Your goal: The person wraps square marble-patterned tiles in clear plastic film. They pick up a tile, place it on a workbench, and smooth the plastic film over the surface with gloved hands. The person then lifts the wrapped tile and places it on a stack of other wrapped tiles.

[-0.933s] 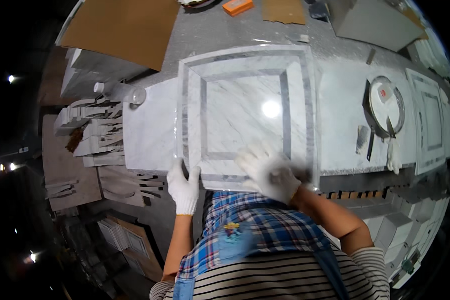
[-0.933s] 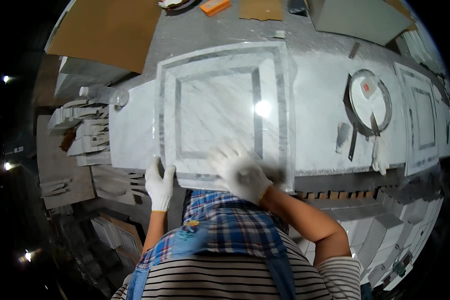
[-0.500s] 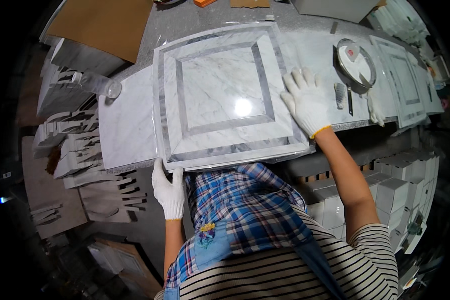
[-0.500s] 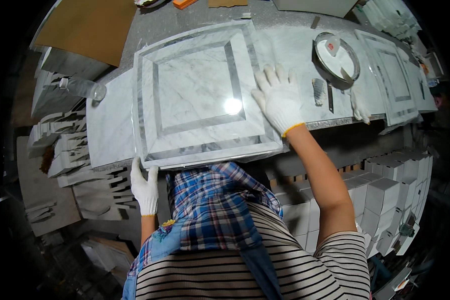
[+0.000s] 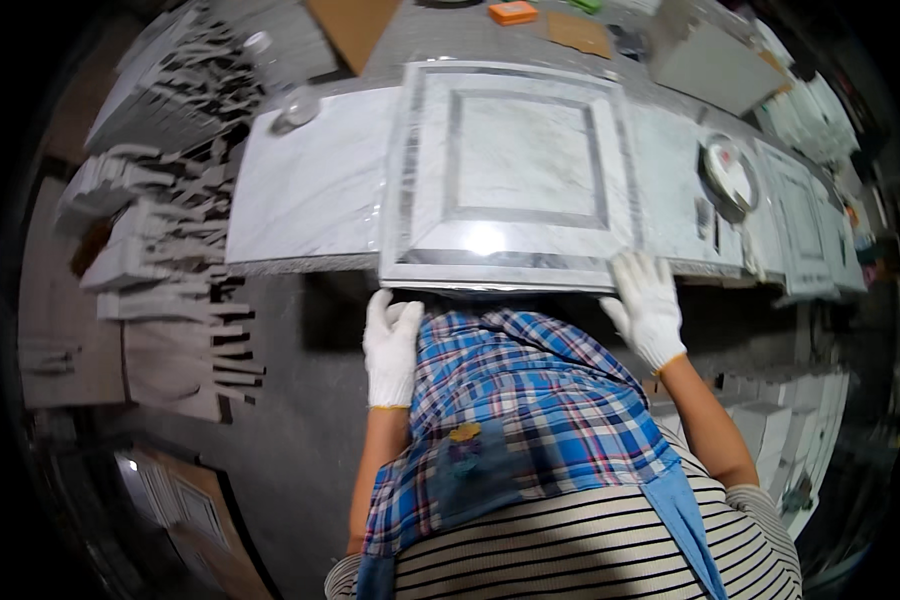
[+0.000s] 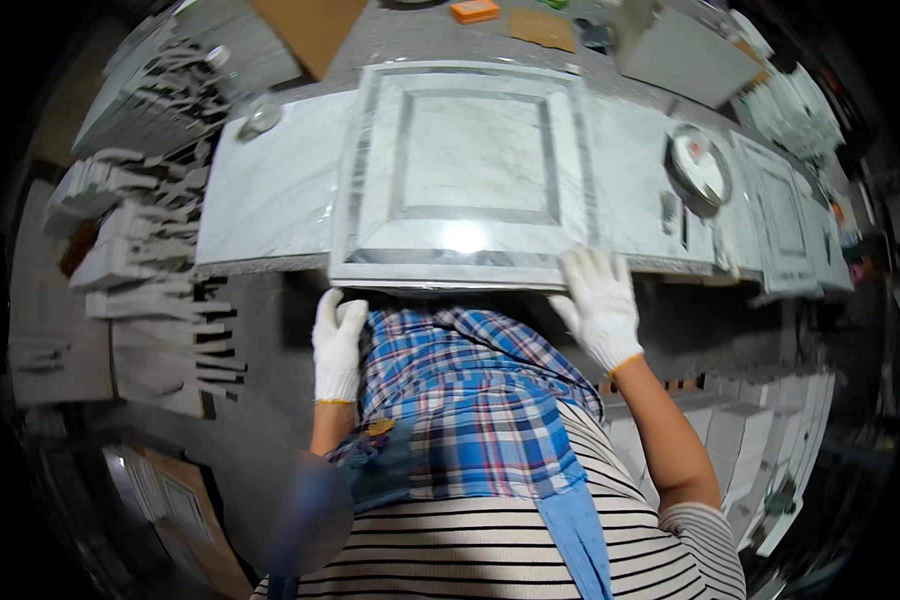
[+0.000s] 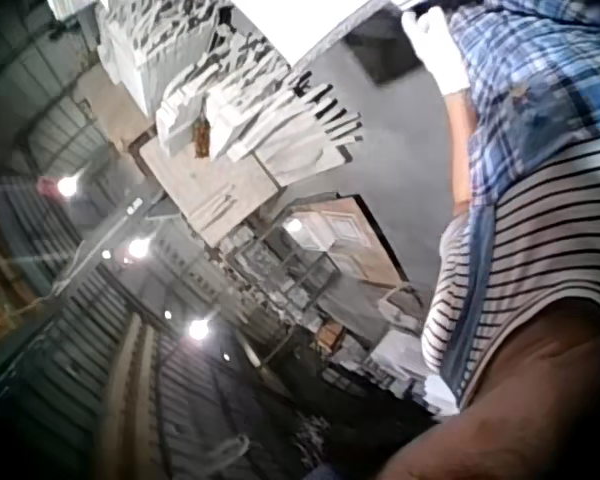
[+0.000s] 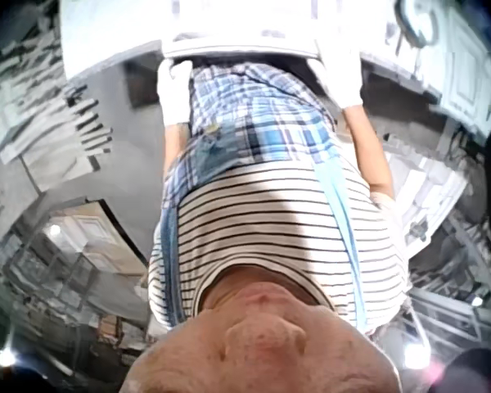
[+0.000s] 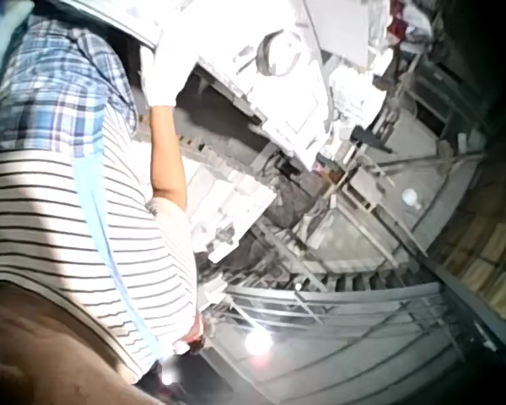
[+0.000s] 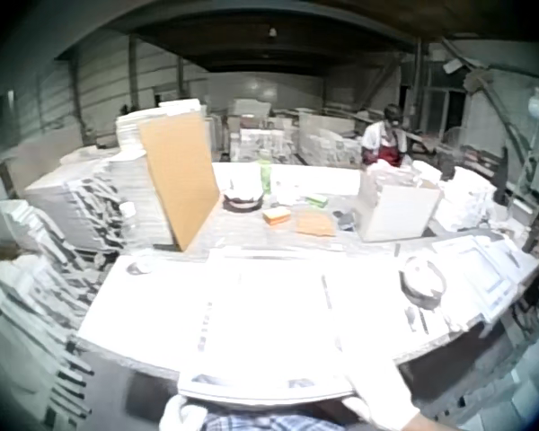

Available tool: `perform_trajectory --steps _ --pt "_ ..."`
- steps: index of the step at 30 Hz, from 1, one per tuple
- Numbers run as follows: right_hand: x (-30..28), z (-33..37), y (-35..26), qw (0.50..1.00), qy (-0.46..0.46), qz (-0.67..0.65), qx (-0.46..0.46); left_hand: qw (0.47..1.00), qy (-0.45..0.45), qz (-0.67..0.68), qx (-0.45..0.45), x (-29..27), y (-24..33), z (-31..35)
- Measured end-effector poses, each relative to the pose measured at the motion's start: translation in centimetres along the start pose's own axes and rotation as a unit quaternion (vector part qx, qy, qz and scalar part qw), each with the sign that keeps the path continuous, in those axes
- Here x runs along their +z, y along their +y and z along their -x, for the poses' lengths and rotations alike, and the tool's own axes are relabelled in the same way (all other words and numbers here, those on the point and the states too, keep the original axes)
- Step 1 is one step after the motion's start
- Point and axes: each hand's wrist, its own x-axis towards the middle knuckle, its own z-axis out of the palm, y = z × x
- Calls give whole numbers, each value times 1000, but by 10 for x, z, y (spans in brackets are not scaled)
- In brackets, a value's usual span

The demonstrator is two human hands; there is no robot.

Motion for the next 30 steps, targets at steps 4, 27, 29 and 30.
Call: perform_trajectory --steps 4,27,29,30 --pt "19 16 17 997 -4 28 76 995 -27 91 -16 0 6 -1" --pt "4 9 -34 989 36 -136 49 978 -15 199 -62 10 11 -57" --pt "4 14 -30 988 31 -135 74 976 -16 210 -63 8 8 -58" --pt "5 16 -27 988 37 -119 93 972 -17 223 -70 9 9 -57"
